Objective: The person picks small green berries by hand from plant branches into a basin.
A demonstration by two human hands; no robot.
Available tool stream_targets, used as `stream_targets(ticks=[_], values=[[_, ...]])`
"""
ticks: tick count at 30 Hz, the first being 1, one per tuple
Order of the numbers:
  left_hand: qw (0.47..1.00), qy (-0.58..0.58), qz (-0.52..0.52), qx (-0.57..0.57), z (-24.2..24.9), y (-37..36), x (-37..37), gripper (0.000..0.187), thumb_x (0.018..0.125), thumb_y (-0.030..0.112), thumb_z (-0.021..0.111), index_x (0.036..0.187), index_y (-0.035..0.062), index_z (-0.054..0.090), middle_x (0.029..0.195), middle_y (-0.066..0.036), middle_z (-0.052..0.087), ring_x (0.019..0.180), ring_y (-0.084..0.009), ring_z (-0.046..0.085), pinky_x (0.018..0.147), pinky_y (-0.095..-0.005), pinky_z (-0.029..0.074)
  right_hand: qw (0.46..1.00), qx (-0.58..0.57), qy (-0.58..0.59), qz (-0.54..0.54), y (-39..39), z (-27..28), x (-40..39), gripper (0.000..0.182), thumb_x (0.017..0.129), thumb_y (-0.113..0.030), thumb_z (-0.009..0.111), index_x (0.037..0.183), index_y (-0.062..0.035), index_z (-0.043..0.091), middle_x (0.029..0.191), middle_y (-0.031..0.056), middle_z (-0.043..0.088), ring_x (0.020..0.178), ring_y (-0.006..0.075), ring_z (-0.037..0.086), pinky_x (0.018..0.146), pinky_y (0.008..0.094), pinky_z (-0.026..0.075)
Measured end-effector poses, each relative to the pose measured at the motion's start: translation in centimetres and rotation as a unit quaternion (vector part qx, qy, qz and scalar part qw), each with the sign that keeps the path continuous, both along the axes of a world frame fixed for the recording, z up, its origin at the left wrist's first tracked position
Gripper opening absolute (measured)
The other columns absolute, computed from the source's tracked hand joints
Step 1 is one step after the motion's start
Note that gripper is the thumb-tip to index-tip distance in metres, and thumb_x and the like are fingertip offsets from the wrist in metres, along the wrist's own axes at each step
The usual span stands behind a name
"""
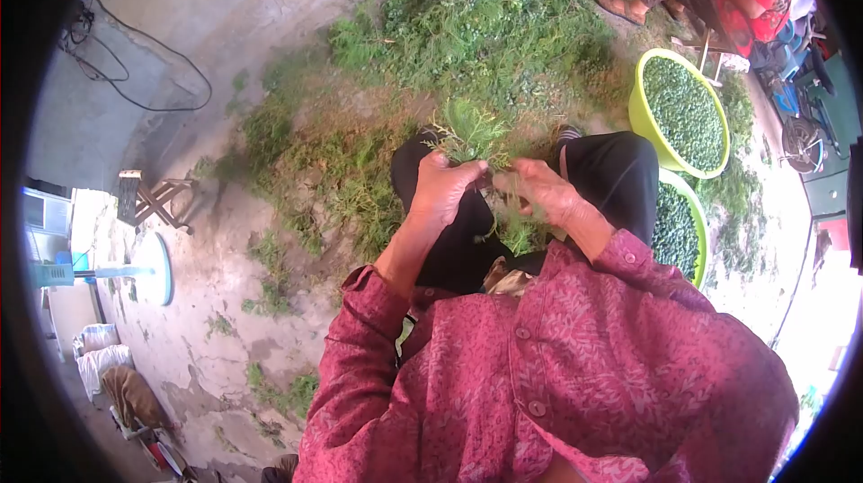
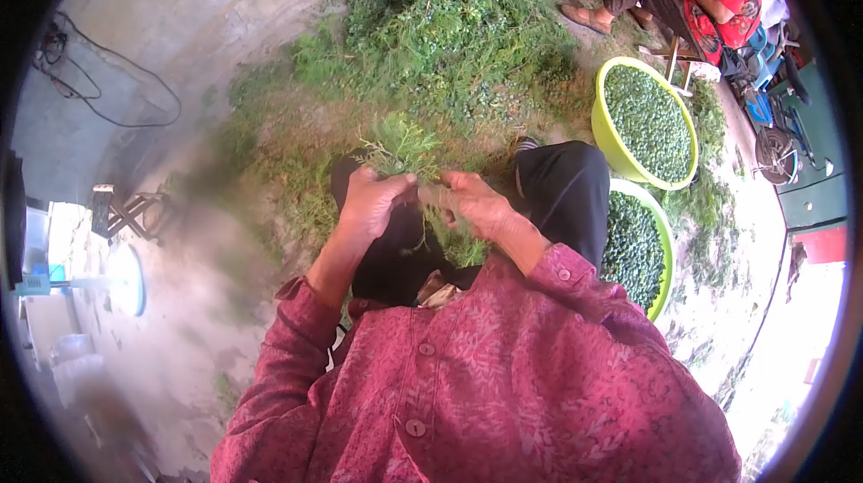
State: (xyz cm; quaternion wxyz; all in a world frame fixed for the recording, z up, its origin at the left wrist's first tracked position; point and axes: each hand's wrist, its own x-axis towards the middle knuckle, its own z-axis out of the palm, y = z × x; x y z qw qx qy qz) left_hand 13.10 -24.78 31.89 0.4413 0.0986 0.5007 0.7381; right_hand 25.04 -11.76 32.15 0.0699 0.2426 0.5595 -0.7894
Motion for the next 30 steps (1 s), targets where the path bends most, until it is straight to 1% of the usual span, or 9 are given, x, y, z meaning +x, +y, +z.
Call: stream_targets(ticks=[3,8,12,14,18,19,20,24,30], values=[[0.999,0.037,-0.015,0.01,-0.7,0.1,-0.2,0.02,0.074,-0.006,0.06,0.093,0.0,0.057,0.077,-0.005,0.061,0.062,-0.0135,0.057,0.054,-0.0256,0.046,0.997,-0.062,0.029,-0.028,-0.1,0.5,-0.8,0.033,0.079,-0.034,0.066,0.091,-0.0054,0.054,0.059,-0.0022,0.046,0.042,0.0039,0.035,0.036,0.0208,0.025],[0.999,0.043,-0.033,-0.003,-0.5,-0.2,-0.2,0.022,0.075,-0.006,0.059,0.096,0.0004,0.057,0.08,-0.005,0.061,0.062,-0.0128,0.056,0.055,-0.0254,0.046,0.994,0.078,-0.061,-0.04,-0.4,-0.7,-0.6,0.058,0.074,-0.044,0.068,0.104,0.0041,0.052,0.059,-0.0003,0.047,0.048,0.0066,0.041,0.04,0.0223,0.03],[0.997,0.059,-0.046,-0.002,-0.5,-0.3,0.0,0.017,0.075,-0.001,0.061,0.091,0.0015,0.058,0.078,-0.006,0.061,0.062,-0.0128,0.057,0.055,-0.0249,0.046,0.992,0.109,-0.062,-0.011,0.0,-0.5,-0.6,0.057,0.075,-0.039,0.068,0.107,0.0053,0.053,0.059,0.0007,0.048,0.052,0.0084,0.044,0.044,0.0234,0.033],[0.996,0.066,-0.056,-0.006,-0.4,-0.2,0.1,0.017,0.074,-0.002,0.061,0.091,0.0013,0.058,0.078,-0.005,0.061,0.062,-0.0126,0.057,0.055,-0.0248,0.045,0.903,0.415,0.06,0.09,0.1,0.4,-1.0,0.038,0.077,-0.029,0.065,0.096,0.0026,0.057,0.061,0.0019,0.049,0.054,0.009,0.046,0.046,0.0246,0.036],[0.991,0.115,-0.072,-0.01,-0.4,-0.2,0.2,0.022,0.072,-0.005,0.058,0.093,0.0007,0.058,0.077,-0.005,0.06,0.059,-0.0117,0.054,0.053,-0.0239,0.042,0.792,0.509,0.337,-0.017,-0.7,2.0,0.9,0.022,0.076,-0.02,0.062,0.084,-0.0006,0.056,0.064,0.0044,0.052,0.051,0.0079,0.045,0.043,0.0233,0.035],[0.991,0.099,-0.087,-0.018,-0.4,-0.3,-0.2,0.023,0.071,-0.006,0.058,0.094,0.0004,0.058,0.076,-0.005,0.06,0.059,-0.0113,0.053,0.052,-0.0238,0.041,0.952,0.247,0.181,0.012,0.1,2.8,1.0,0.018,0.076,-0.018,0.061,0.081,-0.0015,0.055,0.065,0.0054,0.052,0.049,0.0073,0.043,0.041,0.0219,0.033],[0.991,0.099,-0.085,-0.017,-0.3,-0.4,-0.5,0.023,0.071,-0.006,0.058,0.094,0.0004,0.058,0.076,-0.005,0.06,0.059,-0.0113,0.053,0.052,-0.0238,0.041,0.998,-0.045,0.002,0.04,0.8,3.2,1.0,0.016,0.076,-0.016,0.06,0.078,-0.0024,0.053,0.066,0.0064,0.053,0.047,0.0066,0.041,0.04,0.0205,0.032],[0.991,0.085,-0.104,-0.002,-0.4,-0.7,-0.6,0.021,0.073,-0.004,0.06,0.093,-0.0008,0.058,0.073,-0.006,0.06,0.057,-0.0123,0.053,0.052,-0.0244,0.04,0.97,-0.208,0.128,-0.017,1.8,2.6,1.5,0.012,0.08,-0.011,0.053,0.087,-0.0019,0.053,0.071,0.0078,0.055,0.044,0.0061,0.035,0.036,0.0168,0.026],[0.993,0.063,-0.095,0.033,-0.5,-0.6,-0.6,0.025,0.073,-0.004,0.063,0.097,-0.0012,0.055,0.074,-0.007,0.06,0.056,-0.0142,0.054,0.052,-0.0254,0.042,0.949,-0.24,0.2,-0.042,1.2,6.0,0.4,0.013,0.085,-0.014,0.053,0.089,-0.0013,0.053,0.076,0.0081,0.056,0.045,0.0063,0.037,0.037,0.0151,0.028]])
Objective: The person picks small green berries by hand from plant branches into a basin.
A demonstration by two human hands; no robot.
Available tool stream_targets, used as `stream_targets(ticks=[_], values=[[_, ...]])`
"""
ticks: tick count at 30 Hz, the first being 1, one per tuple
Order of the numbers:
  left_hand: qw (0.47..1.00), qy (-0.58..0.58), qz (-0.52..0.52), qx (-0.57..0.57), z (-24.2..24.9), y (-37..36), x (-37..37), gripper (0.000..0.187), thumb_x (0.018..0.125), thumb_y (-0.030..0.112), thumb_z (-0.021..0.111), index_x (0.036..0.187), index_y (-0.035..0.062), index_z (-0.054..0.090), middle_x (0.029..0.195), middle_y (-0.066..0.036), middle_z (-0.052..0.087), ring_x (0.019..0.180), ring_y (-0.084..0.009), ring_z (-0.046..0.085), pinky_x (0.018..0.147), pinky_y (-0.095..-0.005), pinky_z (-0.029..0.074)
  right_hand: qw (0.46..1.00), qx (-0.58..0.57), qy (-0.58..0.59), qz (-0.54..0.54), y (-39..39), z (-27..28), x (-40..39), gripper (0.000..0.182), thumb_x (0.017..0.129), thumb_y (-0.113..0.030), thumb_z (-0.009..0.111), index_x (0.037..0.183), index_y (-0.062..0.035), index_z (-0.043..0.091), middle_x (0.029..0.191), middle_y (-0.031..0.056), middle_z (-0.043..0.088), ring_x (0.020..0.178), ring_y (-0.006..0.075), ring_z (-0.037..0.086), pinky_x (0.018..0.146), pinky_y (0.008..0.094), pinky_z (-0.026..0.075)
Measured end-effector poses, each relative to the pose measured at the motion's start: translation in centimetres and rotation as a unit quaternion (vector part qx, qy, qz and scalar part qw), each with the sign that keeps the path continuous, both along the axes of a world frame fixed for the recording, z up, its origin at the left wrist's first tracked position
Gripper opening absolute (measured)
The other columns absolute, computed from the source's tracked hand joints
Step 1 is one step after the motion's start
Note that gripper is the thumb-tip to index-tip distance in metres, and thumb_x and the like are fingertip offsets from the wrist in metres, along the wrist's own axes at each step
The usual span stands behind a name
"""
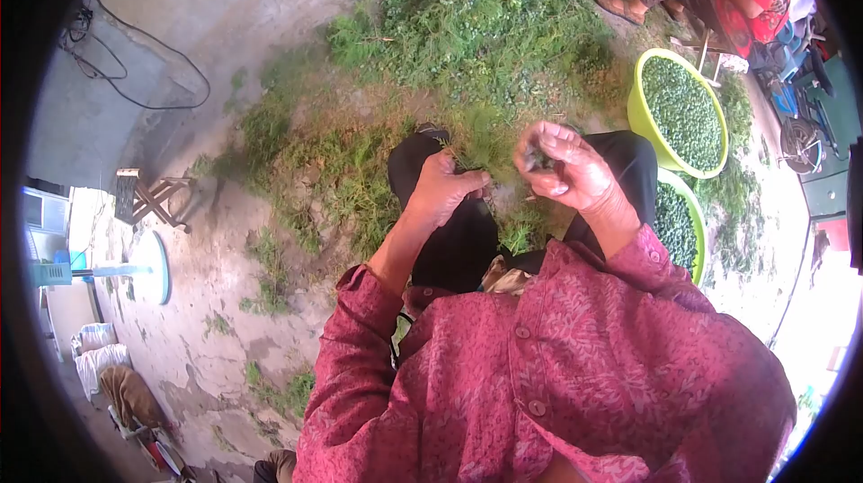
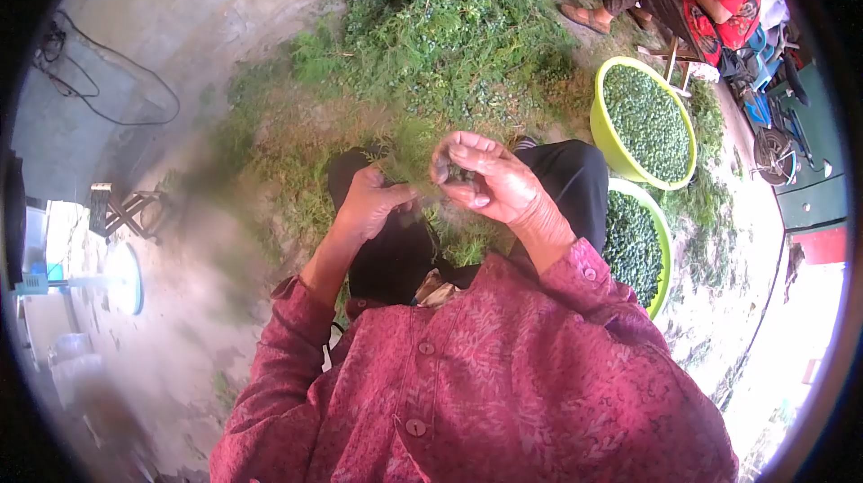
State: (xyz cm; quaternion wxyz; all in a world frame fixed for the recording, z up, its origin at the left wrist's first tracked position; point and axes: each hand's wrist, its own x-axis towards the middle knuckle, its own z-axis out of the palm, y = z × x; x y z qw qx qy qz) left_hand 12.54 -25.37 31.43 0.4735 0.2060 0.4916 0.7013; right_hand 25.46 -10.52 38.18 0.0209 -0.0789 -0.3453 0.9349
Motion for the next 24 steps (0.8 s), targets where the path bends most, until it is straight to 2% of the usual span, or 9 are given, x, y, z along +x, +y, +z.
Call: stream_targets(ticks=[3,4,5,6,7,10,16,19,24], values=[[1.0,0.004,0.004,-0.011,0.5,0.1,0.2,0.023,0.073,-0.004,0.063,0.095,-0.0005,0.056,0.074,-0.007,0.06,0.057,-0.0143,0.055,0.053,-0.026,0.043,0.999,0.036,0.001,0.015,-0.3,1.7,-0.9,0.013,0.086,-0.013,0.055,0.084,-0.0006,0.057,0.074,0.0054,0.057,0.046,0.0049,0.04,0.039,0.0173,0.031],[1.0,-0.007,0.012,-0.018,0.7,0.1,0.3,0.021,0.074,-0.004,0.063,0.093,0.0001,0.056,0.073,-0.007,0.06,0.058,-0.0143,0.056,0.054,-0.0262,0.044,0.957,0.284,-0.055,-0.015,-0.6,1.5,-1.5,0.015,0.085,-0.014,0.056,0.084,-0.0001,0.059,0.072,0.0044,0.058,0.048,0.0065,0.044,0.043,0.0199,0.036],[1.0,-0.006,0.012,-0.017,0.7,0.0,0.2,0.021,0.074,-0.004,0.063,0.093,0.0001,0.056,0.073,-0.007,0.06,0.058,-0.0143,0.056,0.054,-0.0262,0.044,0.851,0.513,-0.108,-0.045,-0.8,1.1,-1.9,0.016,0.084,-0.015,0.058,0.083,0.0003,0.061,0.07,0.0034,0.058,0.05,0.008,0.048,0.046,0.0225,0.04],[1.0,0.001,0.002,-0.028,0.6,0.0,0.2,0.02,0.074,-0.004,0.063,0.093,0.0,0.057,0.073,-0.007,0.06,0.059,-0.0141,0.056,0.054,-0.0263,0.045,0.792,0.6,-0.055,-0.1,-0.9,-0.6,-2.4,0.015,0.08,-0.015,0.062,0.084,-0.0005,0.063,0.068,0.0052,0.06,0.059,0.0136,0.056,0.058,0.0279,0.046],[0.999,0.009,-0.008,-0.038,0.6,0.0,0.1,0.019,0.075,-0.003,0.063,0.092,0.0,0.057,0.072,-0.007,0.06,0.059,-0.0139,0.057,0.055,-0.0264,0.045,0.792,0.6,-0.054,-0.1,-0.9,-1.8,-2.4,0.015,0.08,-0.015,0.062,0.084,-0.0005,0.063,0.068,0.0052,0.06,0.059,0.0136,0.056,0.058,0.0279,0.046],[1.0,0.011,-0.002,-0.018,0.2,0.1,0.1,0.014,0.075,-0.003,0.062,0.087,0.0003,0.058,0.069,-0.006,0.06,0.059,-0.0136,0.057,0.054,-0.0261,0.045,0.715,0.691,-0.022,-0.107,-1.7,-2.6,-2.6,0.019,0.071,-0.014,0.064,0.086,-0.0026,0.064,0.074,0.0145,0.061,0.07,0.027,0.061,0.064,0.0336,0.048],[0.991,0.101,-0.011,-0.086,1.0,0.2,0.2,0.003,0.075,0.0,0.063,0.077,0.0006,0.06,0.065,-0.004,0.06,0.056,-0.0117,0.056,0.051,-0.0248,0.044,0.614,0.785,0.039,-0.076,-1.8,-2.5,-3.1,0.021,0.07,-0.016,0.063,0.086,-0.003,0.061,0.075,0.0145,0.059,0.074,0.0317,0.059,0.066,0.0378,0.048],[0.994,0.077,-0.029,-0.069,1.6,-0.1,0.2,0.005,0.074,0.001,0.064,0.078,0.0001,0.06,0.065,-0.004,0.06,0.055,-0.0114,0.056,0.051,-0.0248,0.044,0.656,0.754,0.0,-0.04,-1.4,-2.3,-3.3,0.019,0.07,-0.016,0.062,0.083,-0.003,0.06,0.077,0.0139,0.059,0.075,0.032,0.058,0.067,0.0385,0.047],[0.993,0.06,-0.046,-0.089,0.6,-0.4,-0.5,0.009,0.074,0.002,0.066,0.08,-0.0015,0.059,0.067,-0.005,0.06,0.054,-0.0127,0.057,0.049,-0.025,0.046,0.624,0.775,0.072,-0.067,-1.5,-2.7,-3.3,0.018,0.071,-0.017,0.062,0.082,-0.0031,0.059,0.076,0.0144,0.059,0.074,0.0326,0.058,0.066,0.0392,0.047]])
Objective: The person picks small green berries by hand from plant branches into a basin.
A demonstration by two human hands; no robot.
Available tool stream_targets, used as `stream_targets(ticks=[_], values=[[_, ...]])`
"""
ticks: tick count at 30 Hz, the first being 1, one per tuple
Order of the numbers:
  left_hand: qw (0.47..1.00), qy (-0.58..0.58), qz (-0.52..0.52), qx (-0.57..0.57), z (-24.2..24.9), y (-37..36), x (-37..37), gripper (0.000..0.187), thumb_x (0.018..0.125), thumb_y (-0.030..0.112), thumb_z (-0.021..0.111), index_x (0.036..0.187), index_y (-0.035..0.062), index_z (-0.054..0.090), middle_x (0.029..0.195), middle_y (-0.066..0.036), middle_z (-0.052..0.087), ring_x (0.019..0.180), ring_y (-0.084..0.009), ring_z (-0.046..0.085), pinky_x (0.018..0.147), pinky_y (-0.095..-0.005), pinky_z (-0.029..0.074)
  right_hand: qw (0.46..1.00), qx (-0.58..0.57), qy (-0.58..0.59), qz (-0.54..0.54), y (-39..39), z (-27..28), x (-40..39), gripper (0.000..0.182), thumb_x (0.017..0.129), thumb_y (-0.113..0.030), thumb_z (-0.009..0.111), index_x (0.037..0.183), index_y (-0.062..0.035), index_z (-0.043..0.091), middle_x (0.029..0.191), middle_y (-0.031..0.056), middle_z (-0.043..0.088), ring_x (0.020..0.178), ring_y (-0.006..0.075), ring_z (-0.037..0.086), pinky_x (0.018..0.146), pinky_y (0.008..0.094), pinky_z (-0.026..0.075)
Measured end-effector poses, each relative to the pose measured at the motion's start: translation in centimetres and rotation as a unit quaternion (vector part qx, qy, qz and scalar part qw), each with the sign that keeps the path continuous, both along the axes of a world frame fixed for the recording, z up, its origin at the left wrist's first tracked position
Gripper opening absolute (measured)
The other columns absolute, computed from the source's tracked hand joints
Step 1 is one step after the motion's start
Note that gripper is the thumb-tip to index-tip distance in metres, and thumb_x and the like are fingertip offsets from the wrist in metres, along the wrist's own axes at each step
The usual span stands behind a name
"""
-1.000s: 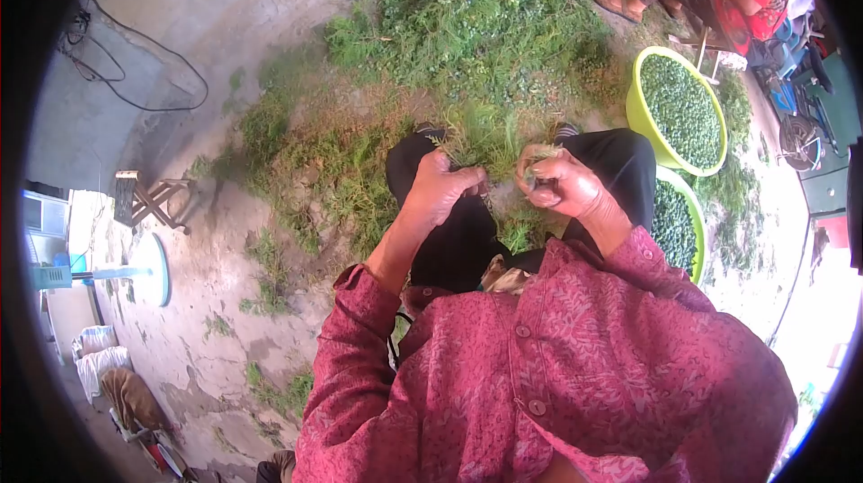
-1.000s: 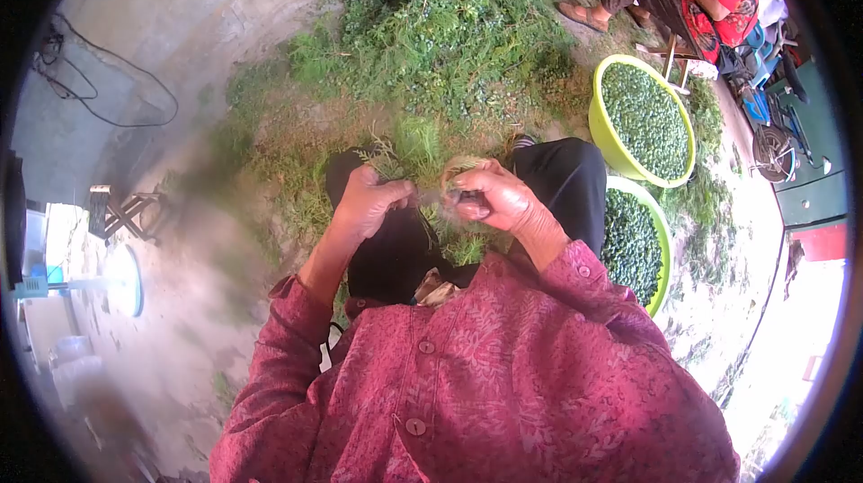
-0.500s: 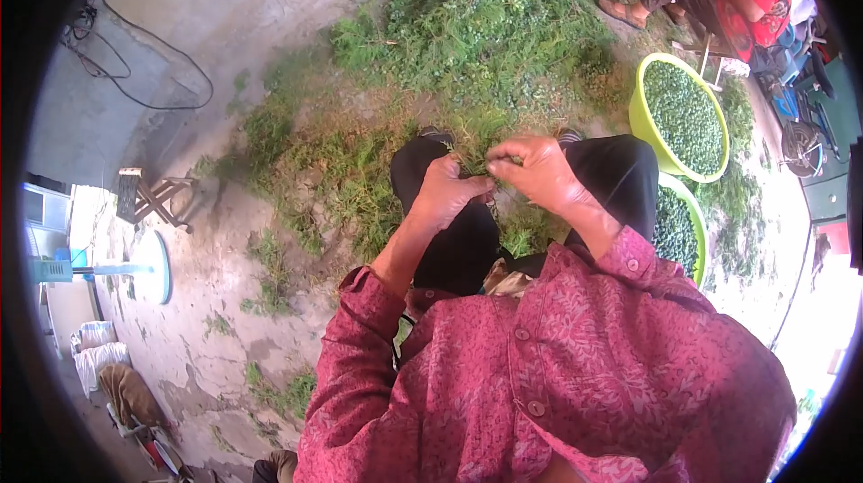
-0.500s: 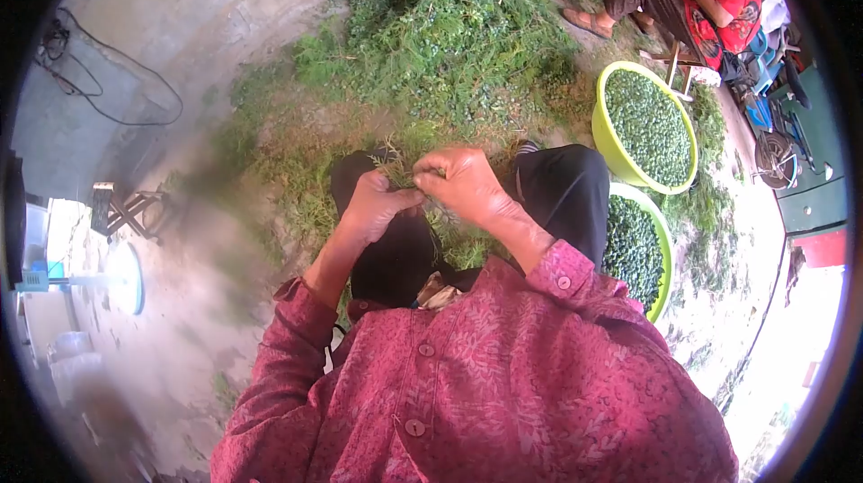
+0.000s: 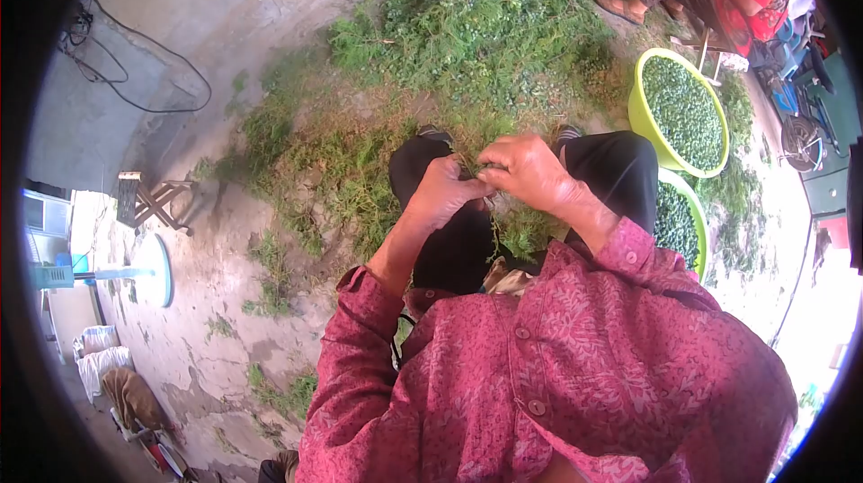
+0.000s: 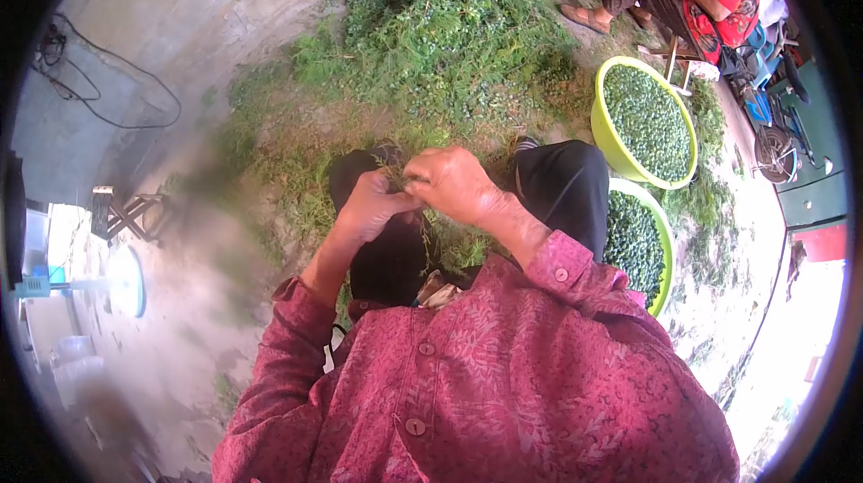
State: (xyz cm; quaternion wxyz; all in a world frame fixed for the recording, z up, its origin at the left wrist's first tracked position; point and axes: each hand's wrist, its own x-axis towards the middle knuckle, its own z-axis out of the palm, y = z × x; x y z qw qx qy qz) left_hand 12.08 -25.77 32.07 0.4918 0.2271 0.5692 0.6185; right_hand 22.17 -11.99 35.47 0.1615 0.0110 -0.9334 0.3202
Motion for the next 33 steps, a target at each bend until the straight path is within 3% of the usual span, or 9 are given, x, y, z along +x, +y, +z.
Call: stream_targets(ticks=[7,10,12,14,15,19,23,29,33], values=[[1.0,0.0,0.01,0.017,-0.9,0.2,0.3,0.012,0.072,0.001,0.066,0.079,-0.006,0.058,0.065,-0.008,0.06,0.051,-0.0143,0.057,0.044,-0.0263,0.046,0.969,-0.205,-0.1,-0.097,-1.5,-0.1,0.9,0.016,0.074,-0.017,0.061,0.079,-0.0024,0.058,0.068,0.016,0.057,0.066,0.0335,0.058,0.061,0.0399,0.046],[0.999,0.049,-0.007,-0.022,-3.2,0.3,-0.2,0.011,0.074,0.0,0.063,0.084,0.0004,0.06,0.064,-0.005,0.058,0.052,-0.0128,0.055,0.049,-0.0247,0.045,0.996,-0.018,-0.027,-0.078,-2.0,-0.8,1.5,0.022,0.077,-0.022,0.062,0.078,-0.0008,0.057,0.065,0.015,0.056,0.061,0.0273,0.058,0.059,0.0382,0.045],[1.0,0.002,0.003,0.017,-2.1,0.3,-0.3,0.012,0.073,0.0,0.064,0.084,-0.0016,0.059,0.063,-0.007,0.058,0.051,-0.0143,0.055,0.048,-0.0274,0.046,0.978,-0.147,-0.115,-0.09,-1.5,1.0,1.9,0.022,0.079,-0.023,0.061,0.079,-0.0012,0.056,0.063,0.0122,0.054,0.055,0.0218,0.054,0.053,0.0348,0.043],[0.997,-0.045,0.016,0.054,-0.8,-0.4,-0.6,0.014,0.072,0.0,0.065,0.083,-0.0036,0.058,0.061,-0.008,0.058,0.05,-0.0159,0.056,0.047,-0.0301,0.048,0.842,-0.505,-0.187,-0.024,-0.3,1.4,2.8,0.02,0.084,-0.023,0.058,0.082,-0.0025,0.055,0.061,0.0061,0.05,0.047,0.0121,0.043,0.044,0.0267,0.036],[0.985,-0.143,0.009,0.091,-0.2,-1.0,-0.6,0.016,0.072,0.0,0.065,0.087,-0.0018,0.058,0.06,-0.009,0.057,0.051,-0.0166,0.056,0.049,-0.0322,0.048,0.693,-0.701,-0.162,0.05,1.0,1.0,3.8,0.018,0.086,-0.022,0.055,0.084,-0.0034,0.054,0.061,0.0028,0.048,0.045,0.0078,0.037,0.04,0.0222,0.031],[0.928,-0.301,-0.043,0.216,-1.6,-3.4,-2.1,0.025,0.074,0.004,0.066,0.097,0.0031,0.057,0.055,-0.008,0.053,0.051,-0.018,0.051,0.056,-0.0383,0.05,0.541,-0.839,-0.045,-0.024,3.6,1.9,6.2,0.016,0.09,-0.02,0.05,0.091,-0.0042,0.051,0.081,0.0091,0.056,0.055,0.0087,0.044,0.037,0.0163,0.028],[0.934,-0.279,-0.052,0.216,-1.5,-3.1,-2.1,0.019,0.077,0.019,0.067,0.084,0.0034,0.058,0.06,-0.005,0.052,0.05,-0.0122,0.047,0.054,-0.0355,0.046,0.664,-0.744,-0.071,-0.036,3.9,0.7,4.5,0.009,0.086,-0.01,0.055,0.091,-0.0043,0.052,0.087,0.0112,0.058,0.059,0.01,0.047,0.038,0.0157,0.03],[0.934,-0.276,-0.053,0.221,-2.1,-3.4,-2.5,0.022,0.075,0.013,0.068,0.085,-0.0005,0.054,0.052,-0.006,0.048,0.051,-0.0204,0.052,0.054,-0.0383,0.05,0.698,-0.711,-0.083,-0.029,2.6,1.3,1.9,0.018,0.08,-0.013,0.065,0.09,-0.0044,0.052,0.068,-0.0008,0.046,0.056,0.0059,0.041,0.04,0.0171,0.023],[0.936,-0.268,-0.058,0.223,-1.2,-3.2,-2.1,0.025,0.075,0.015,0.068,0.089,-0.0018,0.055,0.053,-0.008,0.05,0.051,-0.0205,0.054,0.052,-0.0372,0.05,0.811,-0.565,-0.085,-0.125,2.2,2.4,0.5,0.04,0.073,-0.023,0.073,0.102,-0.0048,0.053,0.078,0.0027,0.054,0.064,0.0073,0.047,0.051,0.0209,0.036]])
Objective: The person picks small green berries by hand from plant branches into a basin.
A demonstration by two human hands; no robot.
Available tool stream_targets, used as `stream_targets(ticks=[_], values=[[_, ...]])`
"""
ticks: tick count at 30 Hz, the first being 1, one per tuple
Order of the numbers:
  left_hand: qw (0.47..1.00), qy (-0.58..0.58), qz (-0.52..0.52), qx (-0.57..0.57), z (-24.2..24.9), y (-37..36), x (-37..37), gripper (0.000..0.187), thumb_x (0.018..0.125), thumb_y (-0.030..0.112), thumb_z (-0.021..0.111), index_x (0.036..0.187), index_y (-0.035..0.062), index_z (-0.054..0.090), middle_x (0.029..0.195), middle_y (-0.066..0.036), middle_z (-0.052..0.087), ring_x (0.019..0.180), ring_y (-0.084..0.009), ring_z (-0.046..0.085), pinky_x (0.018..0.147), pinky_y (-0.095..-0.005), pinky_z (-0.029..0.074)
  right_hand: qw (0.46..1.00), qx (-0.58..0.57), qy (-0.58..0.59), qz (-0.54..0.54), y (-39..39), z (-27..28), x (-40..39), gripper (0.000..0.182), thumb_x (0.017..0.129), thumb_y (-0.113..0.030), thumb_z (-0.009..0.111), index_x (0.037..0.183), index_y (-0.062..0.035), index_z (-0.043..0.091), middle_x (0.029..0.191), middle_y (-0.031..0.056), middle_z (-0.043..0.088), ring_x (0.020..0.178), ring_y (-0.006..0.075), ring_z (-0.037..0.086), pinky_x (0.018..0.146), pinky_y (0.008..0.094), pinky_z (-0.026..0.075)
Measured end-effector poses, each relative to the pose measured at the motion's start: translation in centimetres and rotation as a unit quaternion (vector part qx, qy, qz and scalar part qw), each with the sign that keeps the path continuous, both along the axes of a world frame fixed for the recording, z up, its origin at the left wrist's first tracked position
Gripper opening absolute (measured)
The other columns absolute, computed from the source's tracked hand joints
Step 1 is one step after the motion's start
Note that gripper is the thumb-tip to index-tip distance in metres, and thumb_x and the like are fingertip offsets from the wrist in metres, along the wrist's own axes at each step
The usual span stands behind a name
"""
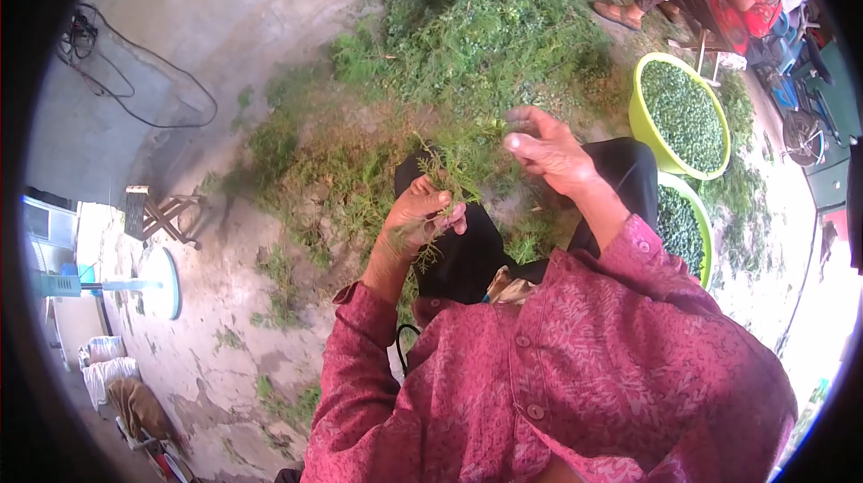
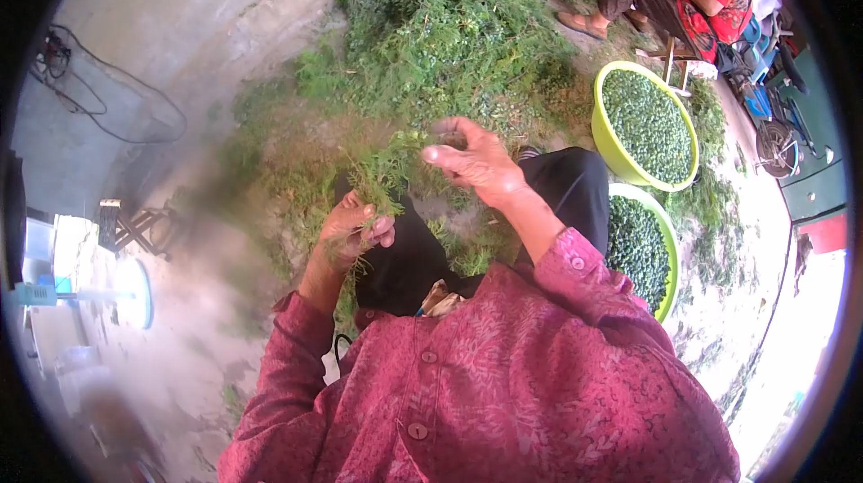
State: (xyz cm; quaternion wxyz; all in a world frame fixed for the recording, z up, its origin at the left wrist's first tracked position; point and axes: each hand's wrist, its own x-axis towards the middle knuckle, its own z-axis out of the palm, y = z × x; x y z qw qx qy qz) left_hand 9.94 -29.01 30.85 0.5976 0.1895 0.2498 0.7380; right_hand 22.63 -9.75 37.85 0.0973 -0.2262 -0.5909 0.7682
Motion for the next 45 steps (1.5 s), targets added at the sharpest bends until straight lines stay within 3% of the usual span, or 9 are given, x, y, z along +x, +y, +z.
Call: stream_targets(ticks=[4,15,21,24,27,30,33,37,45], values=[[0.999,-0.002,0.004,-0.04,1.4,0.4,0.5,0.025,0.075,0.015,0.068,0.088,-0.0016,0.055,0.053,-0.009,0.05,0.048,-0.019,0.052,0.05,-0.0341,0.048,0.927,0.359,0.081,-0.068,-0.1,-2.9,-2.7,0.051,0.068,-0.03,0.077,0.107,-0.0057,0.054,0.089,0.0031,0.059,0.076,0.0091,0.052,0.068,0.0263,0.044],[1.0,0.0,0.006,-0.024,1.1,0.5,0.4,0.019,0.077,0.015,0.067,0.081,-0.0003,0.056,0.05,-0.006,0.047,0.041,-0.0154,0.044,0.046,-0.0333,0.047,0.917,0.386,0.087,-0.054,-0.3,-3.2,-3.4,0.021,0.083,-0.019,0.061,0.092,-0.0012,0.058,0.077,0.0038,0.058,0.069,0.0093,0.047,0.064,0.0273,0.043],[1.0,-0.008,0.005,-0.019,0.2,1.4,0.4,0.017,0.077,0.013,0.067,0.08,0.001,0.055,0.055,-0.008,0.05,0.046,-0.0149,0.047,0.047,-0.0336,0.048,0.981,0.163,-0.053,-0.085,-0.8,-3.4,-4.7,0.021,0.084,-0.017,0.056,0.093,0.0019,0.058,0.072,0.0054,0.054,0.066,0.0121,0.046,0.061,0.0282,0.042],[0.997,0.037,0.024,-0.061,1.3,2.0,0.9,0.028,0.078,0.017,0.066,0.061,0.0085,0.046,0.044,-0.001,0.038,0.044,-0.0146,0.045,0.044,-0.0309,0.043,0.976,0.066,-0.087,-0.186,-1.7,-3.6,-5.9,0.021,0.082,-0.017,0.058,0.094,0.0008,0.058,0.074,0.005,0.053,0.064,0.0134,0.046,0.059,0.0286,0.042],[0.994,0.042,0.047,-0.088,0.6,2.4,0.6,0.023,0.079,0.016,0.064,0.065,0.006,0.049,0.047,-0.003,0.041,0.045,-0.0154,0.047,0.044,-0.0298,0.042,0.967,-0.086,-0.151,-0.185,-1.6,-3.4,-6.3,0.028,0.082,-0.019,0.055,0.105,-0.0028,0.056,0.106,0.0128,0.055,0.092,0.0203,0.053,0.077,0.0324,0.042],[0.989,0.124,0.022,-0.083,0.0,2.5,0.4,0.018,0.081,0.017,0.062,0.075,0.0043,0.051,0.05,-0.003,0.044,0.046,-0.0153,0.047,0.045,-0.0294,0.042,0.979,-0.141,-0.017,-0.149,2.7,-12.8,-8.2,0.025,0.084,-0.017,0.054,0.105,-0.0042,0.055,0.106,0.0132,0.055,0.094,0.0214,0.052,0.076,0.0372,0.044],[0.99,0.062,0.052,-0.117,1.1,1.3,1.4,0.01,0.082,0.01,0.06,0.082,0.0027,0.054,0.053,-0.005,0.046,0.049,-0.0161,0.05,0.047,-0.0326,0.047,0.846,-0.466,0.231,-0.116,7.6,-16.8,-8.5,0.02,0.086,-0.019,0.052,0.07,-0.0093,0.044,0.06,-0.0022,0.04,0.046,0.0112,0.038,0.038,0.0268,0.031],[0.999,-0.038,0.03,-0.01,-0.1,0.2,0.7,0.013,0.081,0.012,0.061,0.087,0.0028,0.055,0.054,-0.004,0.046,0.048,-0.0144,0.047,0.047,-0.0325,0.046,0.868,-0.458,0.07,-0.179,5.4,-6.3,-4.3,0.017,0.087,-0.025,0.048,0.083,-0.0107,0.039,0.064,0.0003,0.041,0.044,0.0081,0.034,0.035,0.018,0.023],[1.0,-0.025,0.008,0.009,0.0,0.6,0.7,0.013,0.084,0.018,0.059,0.089,0.0089,0.052,0.063,-0.004,0.05,0.046,-0.0097,0.04,0.047,-0.0285,0.039,0.925,-0.359,0.11,-0.06,3.0,-4.0,-0.9,0.025,0.087,-0.032,0.052,0.092,-0.0074,0.05,0.086,0.0077,0.053,0.051,0.0086,0.039,0.036,0.0171,0.024]])
